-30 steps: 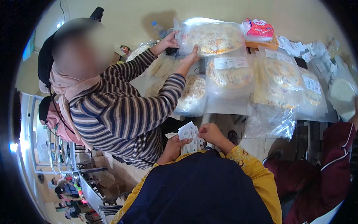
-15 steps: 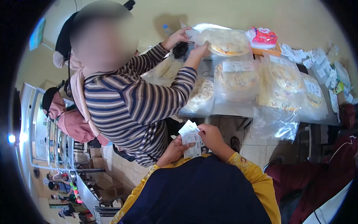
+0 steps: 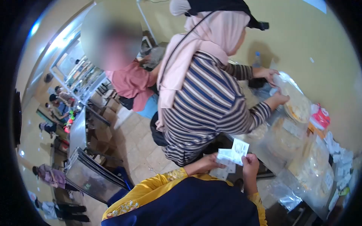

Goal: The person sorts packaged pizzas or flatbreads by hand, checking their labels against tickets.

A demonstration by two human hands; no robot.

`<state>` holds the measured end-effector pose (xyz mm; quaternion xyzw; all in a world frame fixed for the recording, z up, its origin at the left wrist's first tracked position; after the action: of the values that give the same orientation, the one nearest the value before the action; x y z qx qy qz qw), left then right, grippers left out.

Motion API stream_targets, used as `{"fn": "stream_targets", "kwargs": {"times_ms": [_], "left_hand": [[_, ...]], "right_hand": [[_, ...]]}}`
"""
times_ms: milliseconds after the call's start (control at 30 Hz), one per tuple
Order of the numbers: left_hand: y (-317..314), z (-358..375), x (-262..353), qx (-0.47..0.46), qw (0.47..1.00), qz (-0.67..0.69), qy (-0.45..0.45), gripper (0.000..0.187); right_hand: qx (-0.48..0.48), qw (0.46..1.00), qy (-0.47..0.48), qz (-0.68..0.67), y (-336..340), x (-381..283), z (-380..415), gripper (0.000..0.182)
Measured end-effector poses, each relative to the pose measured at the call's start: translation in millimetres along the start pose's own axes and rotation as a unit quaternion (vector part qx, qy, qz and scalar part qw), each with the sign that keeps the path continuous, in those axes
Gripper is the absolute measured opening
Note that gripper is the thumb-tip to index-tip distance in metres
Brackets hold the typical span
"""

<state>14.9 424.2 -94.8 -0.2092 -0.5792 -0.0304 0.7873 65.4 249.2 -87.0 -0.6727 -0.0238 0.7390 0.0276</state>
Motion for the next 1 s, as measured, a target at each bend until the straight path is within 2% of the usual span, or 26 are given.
{"fn": "stream_targets", "kwargs": {"times_ms": [67,100,133,167,200,233,300,400,533,633,800,1000], "left_hand": [[12.3,6.6,-15.1,0.051,0.997,0.049,0.037,0.036],[11.2,11.7,-6.2,0.069,0.991,0.112,0.027,0.035],[25.9,11.5,-13.7,0.100,0.985,0.138,-0.006,0.033],[18.5,20.0,-1.8,0.103,0.974,0.199,0.034,0.035],[27.6,18.7,-4.6,0.109,0.974,0.199,-0.007,0.032],[32.7,18.1,-15.0,0.111,0.963,0.246,0.009,0.029],[43.3,17.3,-32.5,0.124,0.961,0.246,0.023,0.031],[36.8,17.6,-25.4,0.119,0.960,0.249,0.041,0.031],[26.9,20.2,-18.4,0.107,0.966,0.229,0.047,0.030],[27.1,24.4,-26.5,0.094,0.970,0.215,0.068,0.029],[26.1,24.6,-25.8,0.093,0.961,0.242,0.100,0.028],[20.2,26.9,-17.9,0.106,0.965,0.226,0.082,0.026]], "right_hand": [[0.041,0.982,-0.151,-0.109,9.3,14.6,7.9,0.011],[0.044,0.972,-0.184,-0.137,14.2,24.7,9.0,0.013],[0.046,0.961,-0.214,-0.171,17.0,41.3,9.4,0.015],[0.037,0.956,-0.230,-0.176,20.6,59.3,13.3,0.017],[0.023,0.953,-0.243,-0.182,20.9,72.7,12.8,0.018],[0.025,0.946,-0.274,-0.170,21.6,85.7,18.2,0.018],[0.019,0.930,-0.335,-0.150,15.8,110.6,27.5,0.017],[0.009,0.909,-0.373,-0.184,0.6,131.6,21.6,0.017],[0.022,0.911,-0.347,-0.223,-17.2,133.4,-3.6,0.010],[0.024,0.922,-0.312,-0.230,-25.4,114.3,-17.8,0.012],[0.081,0.899,-0.300,-0.309,-28.2,110.3,-36.4,0.012],[0.116,0.874,-0.279,-0.380,-50.1,113.9,-58.7,0.019]]}}
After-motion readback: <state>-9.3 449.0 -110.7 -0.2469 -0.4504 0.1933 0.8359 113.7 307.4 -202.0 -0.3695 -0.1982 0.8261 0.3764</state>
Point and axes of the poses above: each hand's wrist, its own z-axis away from the middle knuckle, its own y-axis out of the back of the hand, x = y × z, the point moved 10 cm from there along -z, towards the middle knuckle, and after that the axes turned 3 degrees about -y, right-handed, at the moved point
